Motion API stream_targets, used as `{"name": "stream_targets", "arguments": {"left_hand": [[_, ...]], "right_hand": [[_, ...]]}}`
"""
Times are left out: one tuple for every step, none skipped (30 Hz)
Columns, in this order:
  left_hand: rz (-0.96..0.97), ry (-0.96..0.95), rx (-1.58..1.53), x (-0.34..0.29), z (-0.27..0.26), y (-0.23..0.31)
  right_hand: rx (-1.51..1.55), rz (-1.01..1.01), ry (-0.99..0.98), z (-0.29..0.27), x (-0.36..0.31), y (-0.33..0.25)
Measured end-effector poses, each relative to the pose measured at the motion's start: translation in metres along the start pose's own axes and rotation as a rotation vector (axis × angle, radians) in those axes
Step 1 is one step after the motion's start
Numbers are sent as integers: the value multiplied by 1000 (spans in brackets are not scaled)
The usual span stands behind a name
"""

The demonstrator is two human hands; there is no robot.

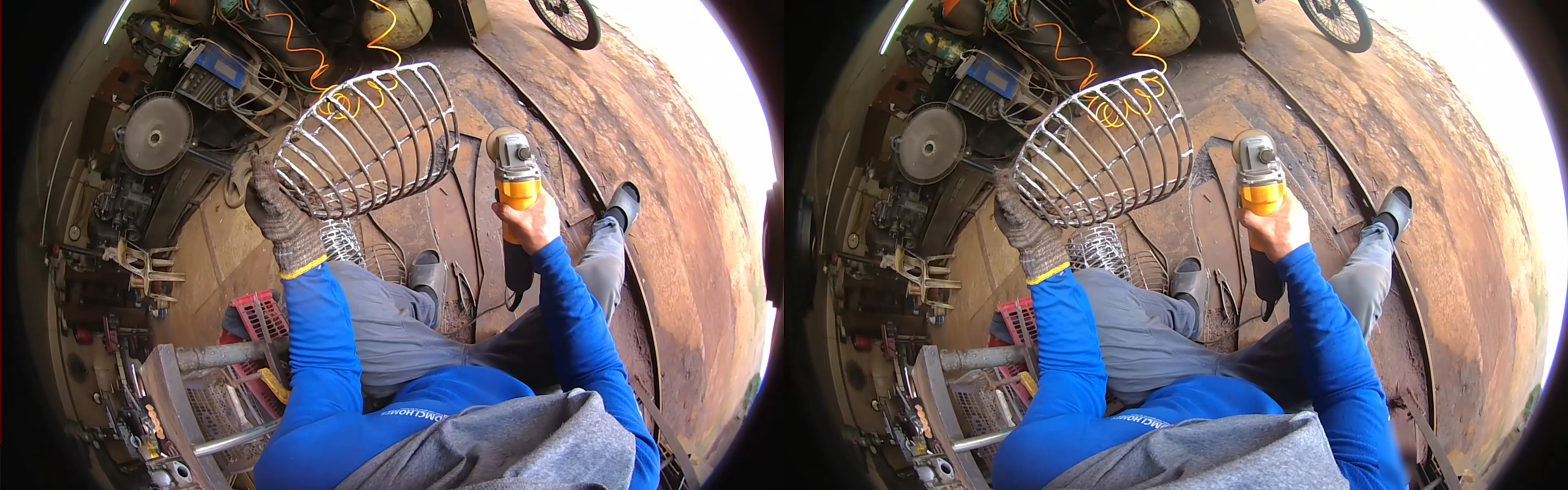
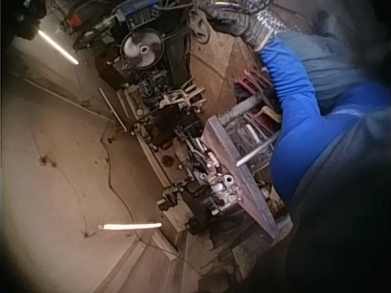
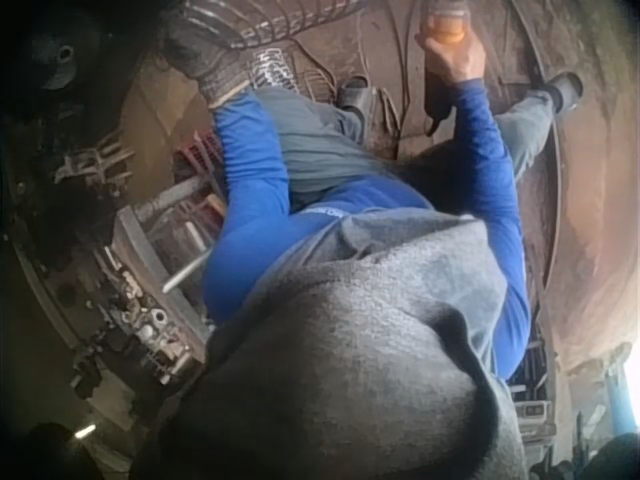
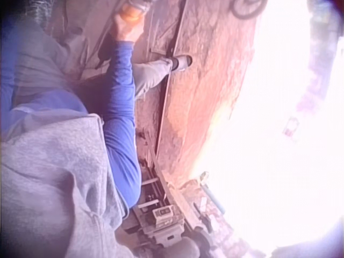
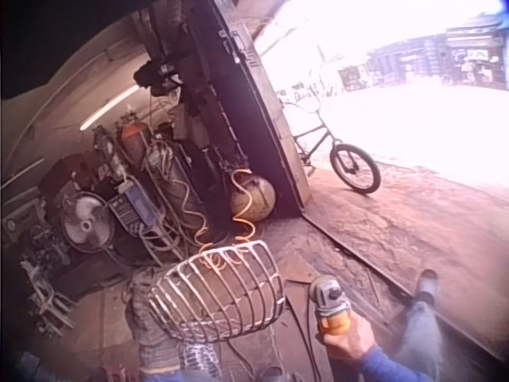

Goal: The person holds a metal wire cage and uses a power grinder to smooth the edges and joints while sitting on a workshop floor.

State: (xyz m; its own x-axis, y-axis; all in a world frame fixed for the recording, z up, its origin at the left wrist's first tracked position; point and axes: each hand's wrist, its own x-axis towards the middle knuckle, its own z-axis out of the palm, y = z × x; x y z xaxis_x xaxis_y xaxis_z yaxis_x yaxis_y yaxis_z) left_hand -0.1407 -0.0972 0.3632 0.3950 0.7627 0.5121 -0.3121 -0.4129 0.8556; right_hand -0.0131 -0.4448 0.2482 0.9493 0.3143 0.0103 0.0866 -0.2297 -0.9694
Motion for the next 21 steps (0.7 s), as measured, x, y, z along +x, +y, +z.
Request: {"name": "stream_targets", "arguments": {"left_hand": [[36, -16, -2, 1, -1, -1], [43, -25, -12, 0, -1, -2], [50, -33, -21, 0, 0, -1], [28, -33, -38, -1, 1, 1], [1, -21, -39, -2, 2, 3], [-26, -9, -40, -3, 3, 6], [-59, 13, -25, -4, 4, 9], [-82, 18, -4, -4, 5, 12], [-105, 23, 18, -4, 6, 14], [-119, 11, 46, -3, 6, 16], [-100, 10, 68, -3, 7, 17], [-80, 8, 77, -3, 7, 18], [-30, 17, 80, -3, 9, 16], [-33, 33, 74, -4, 10, 15], [-36, 49, 68, -4, 10, 14], [-38, 65, 61, -4, 11, 13], [-41, 79, 48, -3, 12, 11], [-44, 91, 33, -3, 13, 10], [-74, 83, 43, -3, 12, 9], [-103, 75, 54, -2, 12, 9], [-132, 67, 64, -1, 12, 8]], "right_hand": [[-14, -2, 3, -1, 0, -1], [-32, 4, 4, -2, 0, -2], [-47, 1, 5, -2, -1, -3], [-34, 7, 5, -3, -1, -4], [-18, 2, 5, -2, 0, -5], [-4, 11, 1, -3, 0, -6], [2, -3, 2, -3, 0, -7], [6, -5, -1, -3, 0, -8], [9, -2, -9, -4, 0, -8], [13, -10, -1, -4, 0, -8], [17, -13, 0, -5, -1, -7], [36, -37, -5, -5, -1, -6], [50, -22, -4, -4, -1, -5], [77, -26, -8, -3, -1, -4], [96, -13, -14, -3, 0, -3], [95, -25, -16, -3, 1, -2], [85, -19, -18, -3, 1, -1], [69, 5, -19, -3, 1, -1], [66, -13, -20, -4, 1, 0], [57, -13, -23, -4, 1, 1], [51, -21, -28, -5, 1, 1]]}}
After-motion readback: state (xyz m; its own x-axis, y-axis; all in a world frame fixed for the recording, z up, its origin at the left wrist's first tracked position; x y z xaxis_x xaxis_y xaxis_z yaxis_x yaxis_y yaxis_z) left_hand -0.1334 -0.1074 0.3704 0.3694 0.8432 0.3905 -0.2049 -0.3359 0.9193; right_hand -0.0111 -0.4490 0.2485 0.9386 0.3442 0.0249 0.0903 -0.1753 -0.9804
